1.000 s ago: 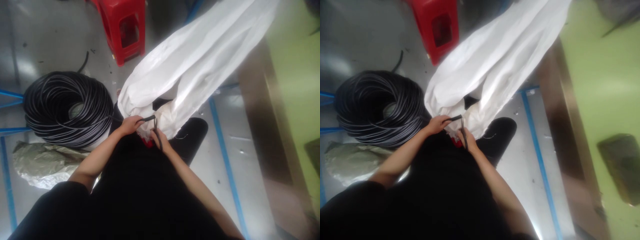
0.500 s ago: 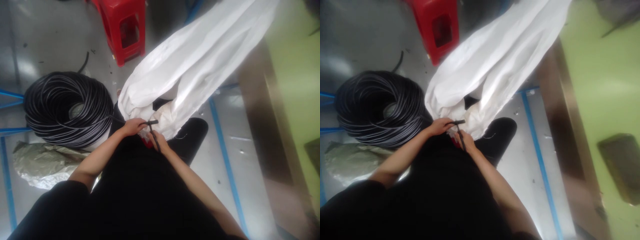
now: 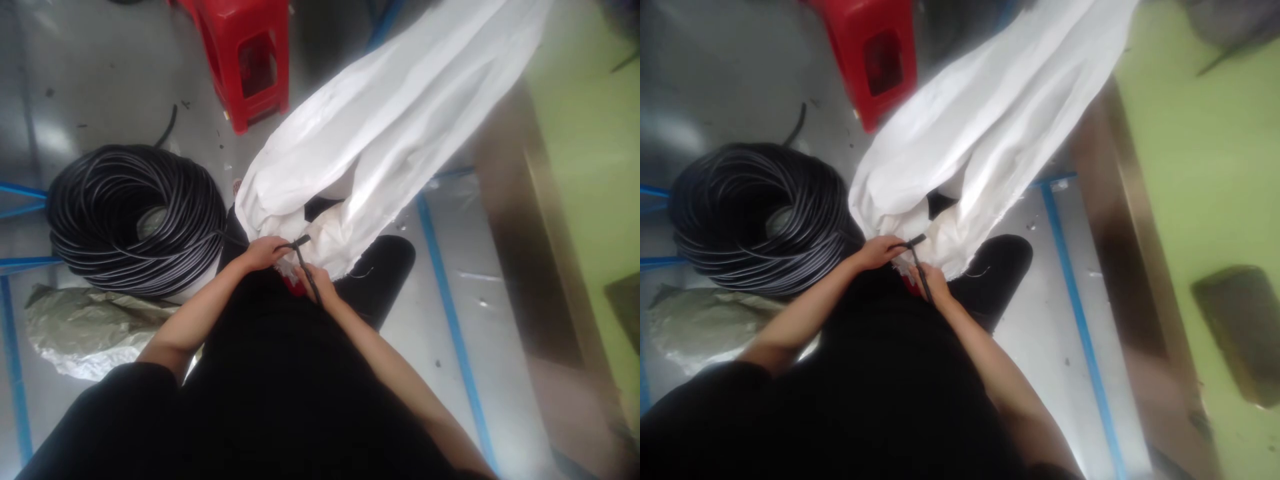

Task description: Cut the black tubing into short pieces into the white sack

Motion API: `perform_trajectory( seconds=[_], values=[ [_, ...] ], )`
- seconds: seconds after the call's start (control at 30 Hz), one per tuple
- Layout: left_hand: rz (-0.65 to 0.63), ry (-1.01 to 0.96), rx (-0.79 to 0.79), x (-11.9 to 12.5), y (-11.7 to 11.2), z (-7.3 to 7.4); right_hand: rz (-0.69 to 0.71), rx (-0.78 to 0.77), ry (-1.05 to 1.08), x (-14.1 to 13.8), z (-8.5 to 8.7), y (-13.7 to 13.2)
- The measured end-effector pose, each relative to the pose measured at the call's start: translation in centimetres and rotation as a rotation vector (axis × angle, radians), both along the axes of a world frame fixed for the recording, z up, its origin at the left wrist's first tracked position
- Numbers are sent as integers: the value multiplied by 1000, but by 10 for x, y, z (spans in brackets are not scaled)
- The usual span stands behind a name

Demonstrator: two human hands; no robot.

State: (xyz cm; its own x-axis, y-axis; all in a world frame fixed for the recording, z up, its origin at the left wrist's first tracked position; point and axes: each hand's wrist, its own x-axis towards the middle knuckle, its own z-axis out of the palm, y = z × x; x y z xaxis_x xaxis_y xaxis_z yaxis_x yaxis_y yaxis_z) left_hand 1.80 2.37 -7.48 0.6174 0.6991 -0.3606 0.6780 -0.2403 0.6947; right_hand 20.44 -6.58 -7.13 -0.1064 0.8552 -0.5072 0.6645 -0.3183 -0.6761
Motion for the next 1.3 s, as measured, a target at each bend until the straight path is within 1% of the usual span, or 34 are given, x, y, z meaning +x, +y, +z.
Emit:
perform_trajectory(
  seconds=[0.1,0.2,0.33,0.47,0.6,0.67,0.73,0.8,0.87,0.93,1.03,1.1,1.17,1.3],
  values=[
    [-21,2,8,-2,0,-1,-29,10,23,1,2,0],
    [-24,17,5,-1,-1,0,-130,-39,82,2,3,1],
    [-44,3,-12,9,-10,9,-280,-109,255,-1,7,6],
    [-72,5,-45,14,-18,18,-322,-114,327,-1,12,9],
    [-86,59,8,4,-17,18,-454,-96,334,7,11,12],
    [-92,85,41,-2,-14,16,-497,-93,350,10,8,12],
    [-55,90,71,-6,-11,16,-482,-93,384,12,6,12],
    [25,82,98,-6,-8,17,-432,-83,405,11,4,10],
    [93,63,112,-4,-4,19,-356,-68,383,9,4,7],
    [127,40,117,-2,-1,21,-261,-69,314,7,6,5],
    [126,21,118,1,0,22,-115,-96,158,5,9,4],
    [106,26,108,3,-1,22,-44,-111,63,4,9,5],
    [82,34,92,5,-5,21,-7,-117,13,2,8,7],
    [35,48,74,8,-8,22,6,-89,-17,2,7,6]
  ],
)
